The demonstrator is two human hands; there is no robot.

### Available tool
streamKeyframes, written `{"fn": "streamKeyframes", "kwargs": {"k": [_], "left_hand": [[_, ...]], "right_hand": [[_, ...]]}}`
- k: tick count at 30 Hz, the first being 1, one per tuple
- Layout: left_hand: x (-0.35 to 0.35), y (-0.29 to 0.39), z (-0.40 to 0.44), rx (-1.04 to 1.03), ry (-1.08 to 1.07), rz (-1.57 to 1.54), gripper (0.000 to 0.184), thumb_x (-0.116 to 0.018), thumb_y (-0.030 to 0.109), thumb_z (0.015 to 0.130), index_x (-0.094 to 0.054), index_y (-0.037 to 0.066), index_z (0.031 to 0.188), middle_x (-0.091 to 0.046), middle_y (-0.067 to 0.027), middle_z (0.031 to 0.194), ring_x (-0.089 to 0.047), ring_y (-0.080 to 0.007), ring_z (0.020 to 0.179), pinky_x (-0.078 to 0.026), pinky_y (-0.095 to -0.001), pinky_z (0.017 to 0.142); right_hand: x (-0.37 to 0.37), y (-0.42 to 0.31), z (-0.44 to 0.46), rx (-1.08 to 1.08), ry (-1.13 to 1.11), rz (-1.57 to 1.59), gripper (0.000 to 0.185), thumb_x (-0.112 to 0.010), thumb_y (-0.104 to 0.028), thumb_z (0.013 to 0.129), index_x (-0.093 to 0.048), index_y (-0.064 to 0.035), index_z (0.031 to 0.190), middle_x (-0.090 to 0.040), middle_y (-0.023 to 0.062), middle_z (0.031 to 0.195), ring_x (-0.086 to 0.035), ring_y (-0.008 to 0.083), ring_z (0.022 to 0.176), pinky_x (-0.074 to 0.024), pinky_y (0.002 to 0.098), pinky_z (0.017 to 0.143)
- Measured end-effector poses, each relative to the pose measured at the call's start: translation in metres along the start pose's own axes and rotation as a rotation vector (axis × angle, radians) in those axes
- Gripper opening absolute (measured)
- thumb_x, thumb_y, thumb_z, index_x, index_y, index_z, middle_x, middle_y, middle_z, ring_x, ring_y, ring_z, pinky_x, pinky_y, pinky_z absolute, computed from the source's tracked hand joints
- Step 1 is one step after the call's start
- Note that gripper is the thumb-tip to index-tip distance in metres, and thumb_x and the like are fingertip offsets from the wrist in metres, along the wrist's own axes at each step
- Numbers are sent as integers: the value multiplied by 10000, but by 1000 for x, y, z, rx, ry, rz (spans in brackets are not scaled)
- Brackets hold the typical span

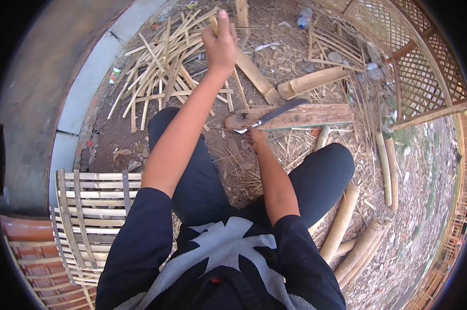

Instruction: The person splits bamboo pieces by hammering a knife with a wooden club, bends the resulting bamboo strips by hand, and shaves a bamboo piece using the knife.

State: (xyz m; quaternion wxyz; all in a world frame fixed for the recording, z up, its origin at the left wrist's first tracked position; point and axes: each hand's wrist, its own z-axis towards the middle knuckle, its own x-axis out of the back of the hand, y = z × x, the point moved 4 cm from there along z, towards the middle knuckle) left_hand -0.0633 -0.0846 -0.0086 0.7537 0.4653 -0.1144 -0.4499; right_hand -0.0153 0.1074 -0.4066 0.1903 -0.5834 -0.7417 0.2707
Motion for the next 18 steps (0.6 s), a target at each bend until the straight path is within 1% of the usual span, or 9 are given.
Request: {"fn": "streamKeyframes", "kwargs": {"k": [1, 4, 5, 8, 13, 14, 15, 16, 18], "left_hand": [[1, -3, 0, 19, 15, -4, 578, -407, 429, 1044, -317, 130, 557, -323, 33, 482, -270, -78, 436, -244, -287, 448], [7, -12, 0, 66, 62, 6, 564, -411, 395, 1049, -315, 127, 562, -319, 41, 491, -272, -75, 449, -255, -295, 456], [7, -13, -1, 76, 87, 17, 564, -417, 393, 1048, -321, 125, 561, -327, 42, 491, -281, -74, 451, -256, -297, 456], [6, -19, -4, 60, 108, 86, 563, -432, 385, 1042, -339, 115, 557, -351, 42, 492, -305, -70, 452, -252, -300, 454], [-5, -22, -4, -20, 108, 93, 571, -445, 367, 1038, -344, 96, 546, -365, 42, 489, -317, -60, 448, -244, -303, 441], [-6, -23, -4, -23, 105, 78, 569, -457, 356, 1035, -362, 73, 551, -372, 22, 479, -334, -77, 447, -262, -321, 450], [-8, -23, -3, -27, 102, 64, 567, -469, 345, 1031, -380, 49, 556, -378, 2, 469, -352, -94, 445, -279, -339, 459], [-10, -24, -3, -32, 100, 49, 565, -481, 333, 1027, -397, 26, 561, -384, -18, 460, -370, -112, 443, -296, -356, 468], [-15, -27, -4, 4, 92, 5, 573, -486, 328, 1027, -386, 27, 550, -383, -17, 457, -365, -107, 437, -290, -361, 457]], "right_hand": [[-1, -2, 1, 50, 4, 42, 401, -739, -323, 836, -614, 0, 1040, -659, 131, 939, -668, 212, 735, -565, 323, 602], [-1, -4, 2, 75, 119, 39, 326, -731, -289, 814, -614, -26, 966, -594, 65, 793, -594, 180, 599, -551, 301, 559], [-2, -6, -3, 121, 120, 80, 266, -715, -265, 793, -595, -46, 887, -516, 29, 717, -543, 166, 567, -559, 319, 571], [-3, -15, -18, 113, 90, 115, 247, -697, -249, 795, -581, -51, 886, -537, 40, 737, -554, 169, 571, -561, 336, 585], [-3, -29, -39, 205, 164, 550, 176, -613, -191, 829, -546, -35, 879, -555, 71, 753, -553, 180, 562, -545, 335, 585], [-1, -32, -41, 218, 179, 651, 165, -598, -180, 836, -541, -31, 878, -561, 78, 758, -553, 181, 560, -542, 328, 583], [5, -37, -42, 182, 189, 569, 150, -573, -155, 844, -536, -12, 869, -571, 96, 750, -552, 181, 556, -518, 309, 550], [12, -44, -41, 226, 210, 517, 167, -578, -163, 857, -538, -4, 887, -568, 96, 740, -556, 185, 547, -511, 310, 535], [25, -56, -39, 313, 247, 410, 202, -589, -179, 882, -541, 12, 925, -563, 95, 720, -565, 193, 528, -498, 312, 506]]}}
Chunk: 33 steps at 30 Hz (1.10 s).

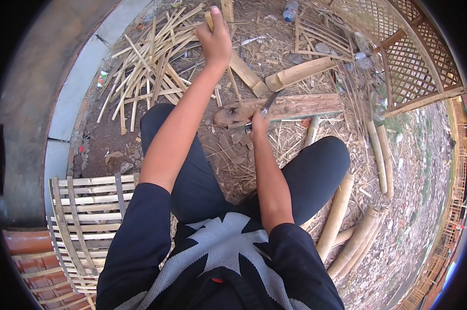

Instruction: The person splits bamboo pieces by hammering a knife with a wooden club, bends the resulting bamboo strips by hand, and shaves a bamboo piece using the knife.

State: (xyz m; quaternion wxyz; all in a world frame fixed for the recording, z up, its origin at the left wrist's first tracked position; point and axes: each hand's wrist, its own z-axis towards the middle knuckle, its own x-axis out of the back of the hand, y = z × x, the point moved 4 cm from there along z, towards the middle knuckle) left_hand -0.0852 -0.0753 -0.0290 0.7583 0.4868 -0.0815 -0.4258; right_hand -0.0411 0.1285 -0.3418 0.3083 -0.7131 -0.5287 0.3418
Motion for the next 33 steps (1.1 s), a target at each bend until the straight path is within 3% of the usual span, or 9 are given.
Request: {"fn": "streamKeyframes", "kwargs": {"k": [12, 16, 17, 20, 21, 24, 25, 29, 33], "left_hand": [[-21, -3, -14, 17, 9, 146, 545, -507, 380, 1018, -423, 15, 622, -355, -33, 539, -352, -144, 535, -291, -388, 502], [-17, -6, -12, 45, 13, 159, 550, -510, 378, 1017, -411, 16, 613, -344, -29, 544, -356, -134, 538, -291, -388, 501], [-17, -5, -12, 39, 22, 158, 550, -510, 378, 1017, -408, 19, 612, -341, -26, 545, -356, -133, 538, -290, -386, 500], [-17, -6, -14, 63, 83, 174, 544, -511, 368, 1017, -414, 21, 609, -345, -23, 540, -362, -138, 525, -290, -385, 498], [-17, -7, -13, 68, 73, 178, 537, -513, 360, 1016, -422, 19, 611, -351, -30, 536, -365, -143, 520, -293, -388, 497], [-13, -9, -11, 68, 68, 193, 520, -519, 339, 1013, -444, 13, 615, -365, -49, 524, -375, -157, 506, -300, -394, 493], [-12, -7, -11, 62, 80, 203, 516, -520, 332, 1013, -451, 12, 615, -366, -55, 519, -377, -161, 501, -302, -395, 490], [-7, 2, -14, 2, 126, 166, 511, -519, 322, 1014, -461, 2, 620, -373, -69, 508, -385, -164, 493, -304, -397, 482], [-5, -6, -11, 57, 91, 193, 539, -519, 329, 1013, -459, -21, 608, -381, -91, 491, -390, -172, 478, -301, -410, 474]], "right_hand": [[21, 0, -99, -95, -44, -106, 150, -564, -124, 904, -538, 22, 885, -541, 73, 703, -541, 149, 489, -436, 306, 393], [18, -12, -120, 108, 33, -294, 228, -652, -206, 906, -551, -19, 826, -508, 27, 591, -481, 125, 410, -389, 297, 367], [18, -12, -117, 168, 35, -351, 307, -704, -248, 878, -566, 19, 813, -596, 100, 662, -593, 194, 520, -463, 365, 444], [9, -14, -110, 487, 68, -636, 305, -695, -237, 870, -595, 51, 881, -623, 163, 683, -626, 281, 603, -503, 428, 571], [8, -12, -110, 496, 14, -629, 339, -694, -246, 848, -619, 64, 964, -659, 231, 760, -657, 379, 713, -512, 467, 704], [7, 6, -107, 668, 2, -896, 345, -706, -269, 851, -634, 58, 932, -647, 204, 665, -658, 340, 608, -499, 420, 581], [7, 11, -110, 572, -9, -950, 381, -714, -285, 836, -642, 68, 960, -667, 252, 758, -665, 397, 713, -509, 453, 660], [0, -7, -123, 705, 23, -835, 299, -698, -221, 861, -648, 50, 977, -671, 224, 770, -667, 324, 684, -503, 413, 635], [-17, -87, -162, 812, 18, -709, 258, -646, -209, 903, -593, 33, 974, -661, 226, 764, -669, 382, 677, -498, 444, 609]]}}
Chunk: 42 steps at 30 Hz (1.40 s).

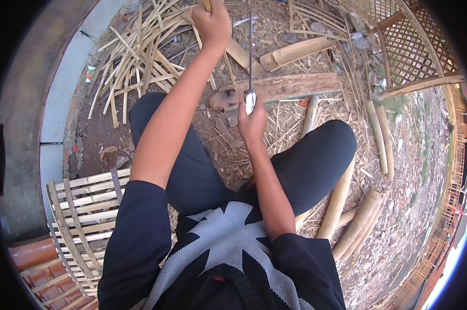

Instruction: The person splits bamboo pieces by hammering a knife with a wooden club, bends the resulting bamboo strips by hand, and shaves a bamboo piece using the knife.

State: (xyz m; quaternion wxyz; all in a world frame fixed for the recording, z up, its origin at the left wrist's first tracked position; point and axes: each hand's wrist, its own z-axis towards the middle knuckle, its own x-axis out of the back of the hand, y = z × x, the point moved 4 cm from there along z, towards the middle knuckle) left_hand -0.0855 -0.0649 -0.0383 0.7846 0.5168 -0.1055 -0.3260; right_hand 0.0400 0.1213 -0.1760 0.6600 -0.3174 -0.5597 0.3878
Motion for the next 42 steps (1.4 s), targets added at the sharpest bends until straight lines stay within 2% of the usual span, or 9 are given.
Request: {"fn": "streamKeyframes", "kwargs": {"k": [5, 8, 10, 23, 27, 30, 36, 39, 42], "left_hand": [[-1, 4, -2, 21, -15, 41, 528, -516, 331, 1014, -482, -28, 628, -394, -109, 497, -410, -182, 477, -318, -413, 482], [4, 1, -4, -6, 35, 89, 524, -514, 328, 1014, -491, -35, 638, -409, -118, 499, -429, -196, 476, -327, -416, 489], [6, -18, 0, 93, 113, -41, 535, -516, 324, 1012, -485, -33, 615, -415, -125, 491, -433, -225, 466, -329, -425, 495], [2, -11, -1, -21, 92, -6, 525, -500, 305, 1016, -461, -27, 610, -418, -116, 482, -416, -226, 454, -307, -428, 493], [12, -13, -1, 103, 175, 123, 564, -498, 358, 1013, -461, -23, 599, -427, -119, 479, -428, -227, 454, -311, -430, 487], [9, -3, 12, 23, 140, 7, 624, -486, 432, 1013, -464, -18, 582, -410, -104, 465, -412, -225, 439, -307, -435, 481], [6, -10, 1, 18, 137, 72, 599, -506, 397, 1010, -475, -41, 601, -403, -109, 471, -413, -230, 450, -314, -433, 488], [3, -20, 1, -79, 190, 20, 587, -507, 385, 1009, -481, -49, 615, -426, -125, 483, -445, -239, 470, -323, -432, 498], [4, -20, 4, -15, 166, 10, 553, -514, 352, 1007, -485, -51, 629, -465, -151, 510, -473, -258, 492, -335, -434, 512]], "right_hand": [[15, -27, 9, 31, 60, 67, 251, -612, -189, 940, -515, 23, 1031, -636, 199, 712, -649, 326, 604, -477, 413, 554], [-33, 65, -44, -39, -108, -320, 311, -640, -202, 904, -555, 41, 1078, -659, 250, 786, -661, 405, 712, -493, 473, 620], [-52, 133, -80, -164, -174, -274, 360, -660, -240, 883, -590, 67, 1058, -652, 318, 861, -640, 491, 834, -500, 528, 693], [13, -14, -18, -38, 19, -25, 295, -643, -156, 899, -509, 41, 1073, -641, 247, 731, -642, 428, 646, -477, 470, 563], [-42, 117, -88, -78, -213, -449, 380, -670, -225, 885, -513, 61, 1079, -662, 278, 808, -655, 457, 729, -495, 508, 644], [-33, 135, -74, -213, -133, -354, 378, -679, -267, 876, -577, 45, 1062, -651, 263, 787, -657, 426, 736, -491, 460, 653], [18, 11, -31, -29, 36, -61, 311, -635, -192, 920, -528, 52, 1081, -650, 258, 770, -655, 429, 702, -485, 477, 606], [22, -14, -28, -129, -21, -45, 267, -608, -162, 940, -525, 48, 1083, -639, 234, 738, -652, 406, 678, -477, 456, 585], [-37, 103, -79, -32, -80, -253, 283, -639, -209, 911, -551, 39, 1018, -657, 274, 803, -655, 450, 709, -494, 496, 624]]}}
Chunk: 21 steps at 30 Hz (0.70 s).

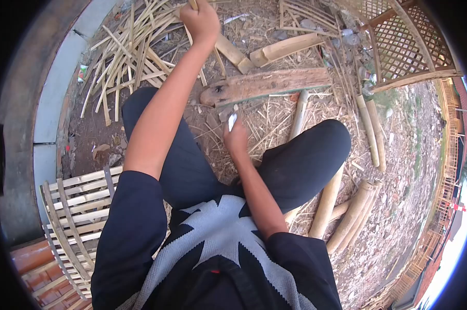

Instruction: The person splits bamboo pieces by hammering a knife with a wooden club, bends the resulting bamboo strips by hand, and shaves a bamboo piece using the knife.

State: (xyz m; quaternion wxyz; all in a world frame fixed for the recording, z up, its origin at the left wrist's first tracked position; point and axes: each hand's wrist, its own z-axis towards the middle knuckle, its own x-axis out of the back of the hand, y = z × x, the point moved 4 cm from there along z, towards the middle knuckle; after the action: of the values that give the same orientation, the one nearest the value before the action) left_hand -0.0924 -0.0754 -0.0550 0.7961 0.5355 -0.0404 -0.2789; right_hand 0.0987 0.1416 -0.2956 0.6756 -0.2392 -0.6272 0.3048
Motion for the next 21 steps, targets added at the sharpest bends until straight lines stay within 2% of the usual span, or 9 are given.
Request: {"fn": "streamKeyframes", "kwargs": {"k": [1, 5, 6, 10, 13, 14, 16, 19, 21], "left_hand": [[8, 4, 2, 42, -34, -15, 541, -514, 341, 1006, -487, -51, 634, -473, -162, 517, -477, -269, 496, -337, -436, 515], [11, 25, 4, 99, -75, 136, 498, -507, 293, 1004, -484, -47, 641, -470, -192, 530, -464, -302, 496, -337, -442, 524], [8, 10, 1, -85, -20, 122, 492, -499, 284, 1003, -489, -49, 641, -451, -201, 526, -460, -320, 500, -338, -446, 530], [5, 12, 0, -47, 21, 69, 462, -503, 271, 998, -509, -53, 668, -488, -199, 553, -483, -311, 521, -351, -446, 543], [4, 2, 1, -20, -2, 55, 494, -503, 311, 1005, -511, -54, 672, -495, -197, 554, -489, -310, 518, -356, -447, 543], [6, 1, 2, 24, 1, 13, 512, -503, 329, 1006, -507, -54, 667, -490, -196, 548, -487, -308, 515, -355, -449, 540], [8, -2, 4, 103, 2, -79, 548, -502, 365, 1010, -501, -54, 656, -481, -192, 536, -484, -305, 508, -352, -453, 534], [8, 2, 7, 78, -5, 154, 582, -497, 396, 1013, -488, -48, 636, -451, -169, 510, -467, -291, 497, -346, -458, 522], [2, -2, 4, 18, -10, 107, 575, -498, 381, 1015, -477, -40, 623, -427, -148, 494, -453, -275, 487, -336, -450, 512]], "right_hand": [[-11, 14, -11, 53, -21, -117, 289, -645, -219, 905, -556, 39, 1001, -659, 283, 816, -655, 460, 714, -497, 504, 632], [7, 17, -7, -75, -81, -35, 319, -658, -255, 891, -551, 29, 987, -653, 278, 781, -653, 458, 725, -488, 515, 637], [27, -10, -1, -93, -66, -13, 322, -649, -251, 896, -543, 42, 980, -645, 297, 783, -646, 475, 726, -490, 523, 640], [69, -85, 38, -69, 4, 218, 341, -622, -258, 916, -501, 55, 976, -627, 319, 759, -629, 498, 717, -480, 542, 635], [41, -58, 23, -145, 17, 139, 306, -635, -243, 908, -525, 29, 995, -650, 271, 771, -653, 455, 734, -490, 514, 650], [21, -30, 10, -97, -37, -72, 315, -632, -252, 906, -535, 39, 978, -652, 286, 784, -654, 465, 756, -494, 525, 669], [-1, 17, -8, -132, -69, -145, 320, -630, -260, 904, -545, 42, 966, -650, 297, 795, -650, 477, 771, -496, 529, 677], [16, 5, 8, -174, -97, -113, 342, -645, -278, 894, -561, 45, 968, -647, 300, 792, -646, 482, 759, -489, 535, 660], [45, -35, 25, -120, -17, -70, 352, -644, -276, 896, -559, 47, 1006, -647, 306, 790, -652, 476, 744, -489, 535, 641]]}}
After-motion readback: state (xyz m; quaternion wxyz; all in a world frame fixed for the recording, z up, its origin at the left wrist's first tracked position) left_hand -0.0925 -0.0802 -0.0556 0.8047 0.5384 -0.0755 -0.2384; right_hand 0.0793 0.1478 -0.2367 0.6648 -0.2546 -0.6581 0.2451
